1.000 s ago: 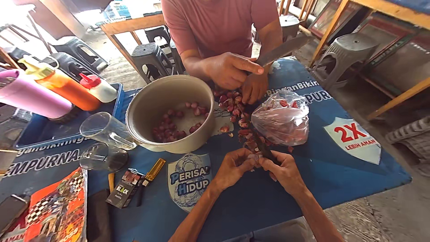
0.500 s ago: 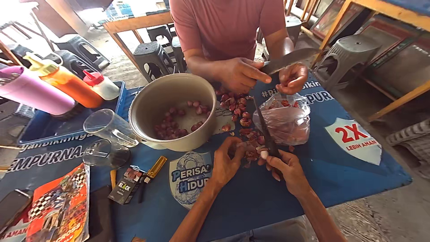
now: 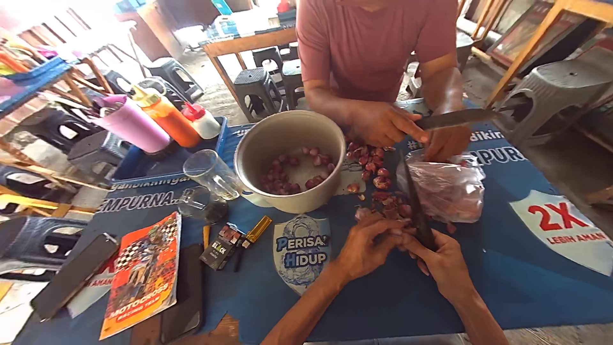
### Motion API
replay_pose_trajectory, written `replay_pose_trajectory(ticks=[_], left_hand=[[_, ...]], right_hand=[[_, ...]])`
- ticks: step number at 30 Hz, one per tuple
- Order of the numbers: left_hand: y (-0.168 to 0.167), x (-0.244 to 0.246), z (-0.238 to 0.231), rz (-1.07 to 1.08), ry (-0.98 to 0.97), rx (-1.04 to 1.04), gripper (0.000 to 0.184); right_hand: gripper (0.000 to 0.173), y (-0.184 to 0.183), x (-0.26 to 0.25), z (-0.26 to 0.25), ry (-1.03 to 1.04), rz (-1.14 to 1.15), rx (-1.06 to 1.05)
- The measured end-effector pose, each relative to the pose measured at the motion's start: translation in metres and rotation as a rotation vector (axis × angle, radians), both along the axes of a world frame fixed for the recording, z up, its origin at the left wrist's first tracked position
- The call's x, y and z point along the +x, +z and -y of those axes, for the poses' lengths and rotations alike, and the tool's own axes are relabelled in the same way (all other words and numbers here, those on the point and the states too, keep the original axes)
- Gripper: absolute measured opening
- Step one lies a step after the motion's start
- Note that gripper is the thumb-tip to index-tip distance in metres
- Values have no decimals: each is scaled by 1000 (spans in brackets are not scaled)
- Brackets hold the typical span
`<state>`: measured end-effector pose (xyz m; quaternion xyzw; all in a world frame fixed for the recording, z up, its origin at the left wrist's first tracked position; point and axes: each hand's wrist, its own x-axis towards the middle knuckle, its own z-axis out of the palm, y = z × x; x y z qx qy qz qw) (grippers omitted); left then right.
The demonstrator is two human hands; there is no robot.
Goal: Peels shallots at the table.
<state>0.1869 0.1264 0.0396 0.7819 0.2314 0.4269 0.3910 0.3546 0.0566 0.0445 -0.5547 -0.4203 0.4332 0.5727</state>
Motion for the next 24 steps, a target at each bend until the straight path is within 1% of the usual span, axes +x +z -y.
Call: replay_pose_trajectory(ticks=[2, 3, 5, 7, 10, 12, 14, 16, 18, 20, 21, 22, 24], left_hand=[[2, 0, 0, 14, 35, -11, 22], [6, -1, -1, 18, 82, 16, 22], [21, -7, -4, 23, 231, 137, 21], [46, -20, -13, 0, 408, 297, 19], [85, -48, -32, -123, 649, 501, 19], [104, -63, -48, -243, 768, 547, 23], [112, -68, -57, -327, 829, 541, 30], [109, -60, -54, -299, 788, 565, 30], [94, -43, -45, -333, 646, 525, 26], [72, -21, -38, -494, 529, 422, 26], [62, -11, -38, -595, 489, 347, 30], [53, -3, -39, -686, 471, 278, 35], [38, 8, -46, -797, 493, 212, 43]], right_hand=[[7, 0, 0, 0, -31, -13, 1], [8, 0, -1, -1, -43, -24, 6], [9, -2, 0, 1, -56, -46, 25], [9, -3, 1, 2, -46, -57, 43], [11, -6, 3, 5, -16, -51, 68], [12, -7, 2, 5, -8, -39, 78], [13, -8, 1, 5, -19, -29, 89], [14, -8, 2, 5, -40, -24, 102], [15, -8, 1, 5, -55, -32, 120], [19, -8, 0, 6, -60, -22, 131], [21, -7, 0, 6, -61, -16, 131], [23, -6, -1, 6, -61, -8, 135], [26, -6, -2, 6, -70, -4, 143]])
